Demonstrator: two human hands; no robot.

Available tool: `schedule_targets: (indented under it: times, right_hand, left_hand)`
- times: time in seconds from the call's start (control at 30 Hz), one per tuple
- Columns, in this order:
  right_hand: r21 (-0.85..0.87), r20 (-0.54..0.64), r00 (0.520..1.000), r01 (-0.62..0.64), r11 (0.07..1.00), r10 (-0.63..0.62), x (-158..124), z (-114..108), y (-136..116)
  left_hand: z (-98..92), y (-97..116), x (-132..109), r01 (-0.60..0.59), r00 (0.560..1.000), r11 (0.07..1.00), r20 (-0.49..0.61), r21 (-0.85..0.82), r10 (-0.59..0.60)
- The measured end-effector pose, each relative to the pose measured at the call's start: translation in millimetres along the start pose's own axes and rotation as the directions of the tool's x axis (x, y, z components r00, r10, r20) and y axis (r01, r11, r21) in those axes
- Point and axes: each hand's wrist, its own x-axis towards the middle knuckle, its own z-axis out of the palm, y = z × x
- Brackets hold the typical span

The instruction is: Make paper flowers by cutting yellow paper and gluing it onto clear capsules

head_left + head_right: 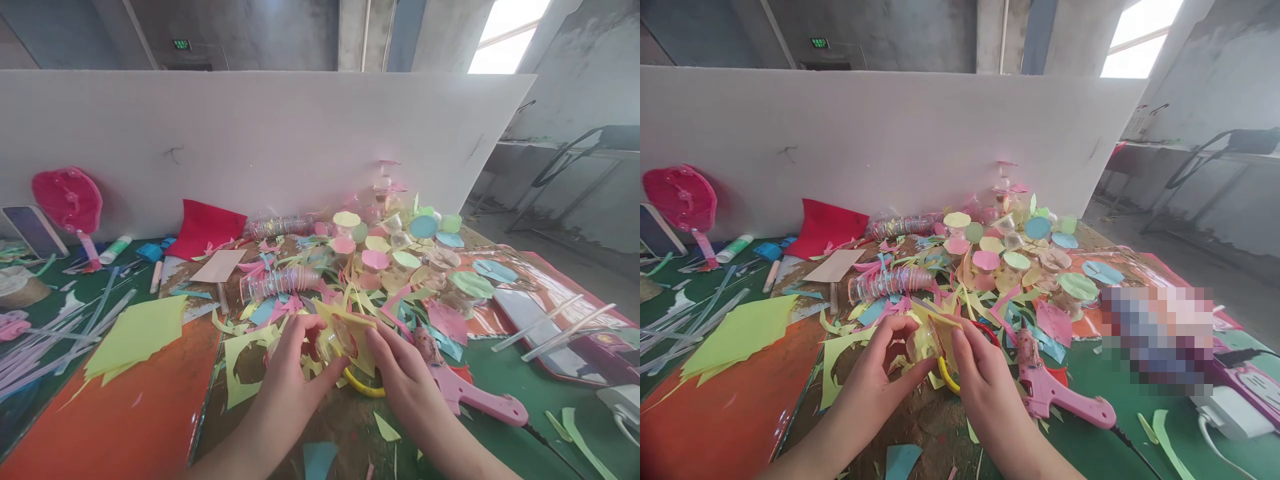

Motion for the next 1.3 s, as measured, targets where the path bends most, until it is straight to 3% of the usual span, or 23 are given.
schedule_targets:
  times: [0.37, 0.6, 0.93, 1.17, 1.3]
  right_hand:
    - [0.081, 0.048, 0.998, -0.033, 0.996, 0.029, -10, 2, -9]
    - [0.082, 0.114, 0.993, -0.040, 0.996, 0.030, -17, -1, -6]
    - [0.174, 0.240, 0.935, -0.305, 0.936, 0.260, -24, -6, -17]
    - [0.241, 0.191, 0.971, -0.190, 0.952, 0.145, -20, -1, 8]
    - [0.338, 0.066, 0.994, -0.102, 0.936, 0.084, -6, 1, 24]
  left_hand:
    - [0.8, -7, 1, 0.011, 0.999, 0.999, 0.043, 0.031, -0.013]
    - [2.4, -4, 0, -0.004, 0.999, 1.000, -0.037, 0.008, 0.004]
    - [1.5, -2, 1, -0.011, 0.998, 1.000, -0.063, 0.017, 0.012]
    - [2.2, -2, -1, -0.061, 0.996, 0.997, -0.059, 0.052, 0.064]
    - [-3.7, 6, -1, -0.117, 0.991, 0.982, -0.046, 0.150, 0.125]
